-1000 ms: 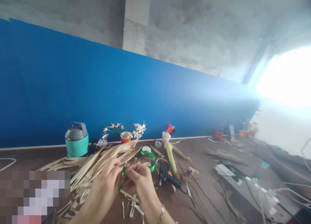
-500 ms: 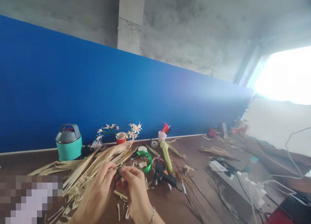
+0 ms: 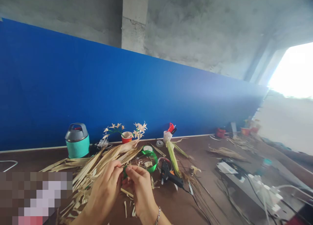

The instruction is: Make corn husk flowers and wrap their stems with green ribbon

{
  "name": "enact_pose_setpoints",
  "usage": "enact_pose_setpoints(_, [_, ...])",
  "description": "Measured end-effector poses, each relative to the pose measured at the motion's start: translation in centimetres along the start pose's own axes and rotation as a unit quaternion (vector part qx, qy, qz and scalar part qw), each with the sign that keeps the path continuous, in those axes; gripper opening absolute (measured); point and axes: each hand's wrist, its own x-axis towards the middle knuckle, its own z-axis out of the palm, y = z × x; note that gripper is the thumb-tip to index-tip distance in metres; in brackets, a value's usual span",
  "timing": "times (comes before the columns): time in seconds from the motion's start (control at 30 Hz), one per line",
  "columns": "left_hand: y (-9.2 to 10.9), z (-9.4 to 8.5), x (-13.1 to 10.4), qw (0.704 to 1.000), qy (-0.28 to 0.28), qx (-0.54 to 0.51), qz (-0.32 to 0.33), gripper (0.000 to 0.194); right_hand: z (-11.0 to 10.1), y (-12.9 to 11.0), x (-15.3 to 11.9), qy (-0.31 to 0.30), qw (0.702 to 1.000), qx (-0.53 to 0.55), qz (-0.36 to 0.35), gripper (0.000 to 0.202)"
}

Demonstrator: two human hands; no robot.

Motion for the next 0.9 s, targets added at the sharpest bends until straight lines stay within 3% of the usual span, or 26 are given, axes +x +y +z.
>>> enact_pose_setpoints(0.5, [0.7, -0.2, 0.6, 0.999, 0.011, 0.036, -0.010, 0.020, -0.9, 0.2, -0.1, -0.008, 1.000, 0.027, 0.007, 0.026])
enact_pose_setpoints(0.73, [0.6, -0.2, 0.7, 0.999, 0.022, 0.034, -0.018, 0.024, -1.4, 0.8, 0.3, -0.050, 0.998, 0.037, 0.000, 0.025])
enact_pose_setpoints(0.9, [0.5, -0.1, 0.6, 0.999, 0.013, 0.034, -0.025, 0.024, -1.2, 0.7, 0.0, -0.039, 0.999, 0.026, -0.016, 0.028])
